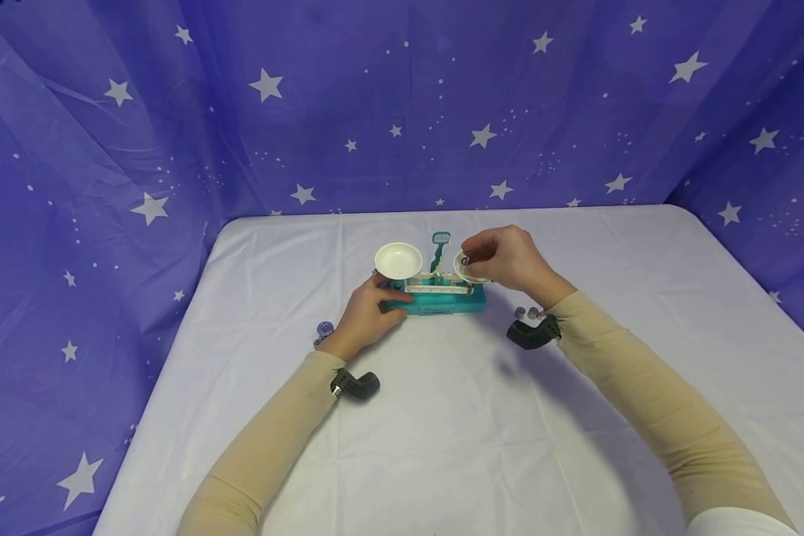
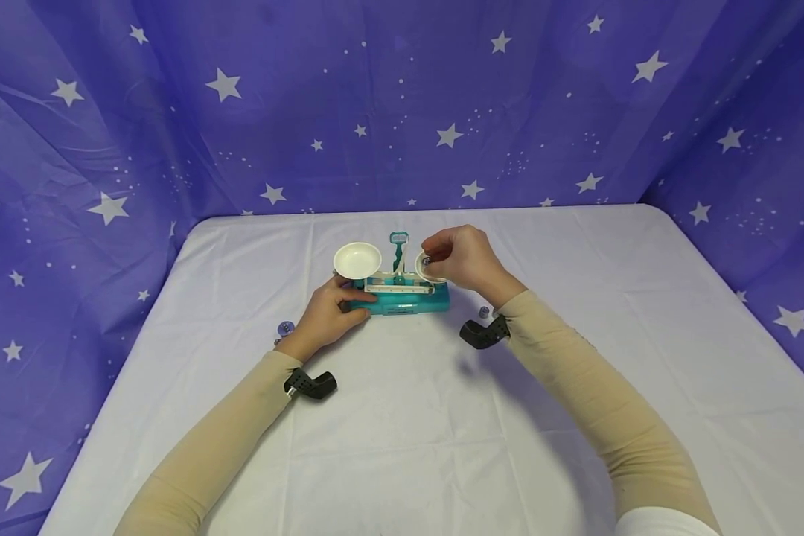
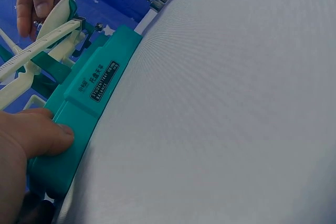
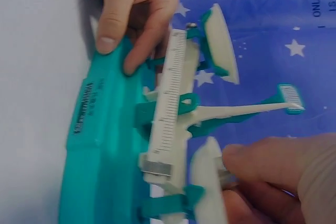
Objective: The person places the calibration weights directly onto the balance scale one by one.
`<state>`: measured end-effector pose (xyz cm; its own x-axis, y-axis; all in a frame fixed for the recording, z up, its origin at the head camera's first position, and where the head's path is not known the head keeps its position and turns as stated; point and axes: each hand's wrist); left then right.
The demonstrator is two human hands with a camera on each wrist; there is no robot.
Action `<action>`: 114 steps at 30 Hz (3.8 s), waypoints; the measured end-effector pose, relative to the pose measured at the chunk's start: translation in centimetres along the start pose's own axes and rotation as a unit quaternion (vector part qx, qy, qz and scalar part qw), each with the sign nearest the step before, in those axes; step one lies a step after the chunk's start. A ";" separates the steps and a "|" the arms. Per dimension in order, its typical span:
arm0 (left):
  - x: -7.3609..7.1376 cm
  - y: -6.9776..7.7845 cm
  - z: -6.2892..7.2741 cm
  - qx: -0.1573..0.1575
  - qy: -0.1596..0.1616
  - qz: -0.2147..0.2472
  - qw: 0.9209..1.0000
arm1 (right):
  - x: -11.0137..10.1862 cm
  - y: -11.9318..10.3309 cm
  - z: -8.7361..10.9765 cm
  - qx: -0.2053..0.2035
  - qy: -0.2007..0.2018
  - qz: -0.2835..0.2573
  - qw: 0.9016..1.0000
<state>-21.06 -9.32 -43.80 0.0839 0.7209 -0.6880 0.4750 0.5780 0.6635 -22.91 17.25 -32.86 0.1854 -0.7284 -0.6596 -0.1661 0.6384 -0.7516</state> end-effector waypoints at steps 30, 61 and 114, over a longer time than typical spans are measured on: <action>-0.4 -0.6 0.4 -0.009 0.008 -0.003 1.000 | -5.3 12.0 8.9 0.111 0.069 -0.064 0.989; 0.4 -0.1 0.1 0.013 0.019 0.003 1.000 | -3.0 13.0 8.0 0.067 0.070 0.092 0.991; 0.3 0.1 0.1 0.004 0.008 0.011 1.000 | -5.0 9.2 6.7 0.031 0.110 -0.302 0.946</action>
<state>-20.92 -9.14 -43.97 0.0811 0.7391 -0.6688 0.4807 0.5588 0.6758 -18.89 28.42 -36.48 0.0209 -0.9950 -0.0978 -0.0359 0.0970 -0.9946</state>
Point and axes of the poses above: each hand's wrist, its own z-axis away from the middle knuckle, its own x-axis out of the palm, y = z × x, and after that the axes turned 5 degrees about -z, right-handed
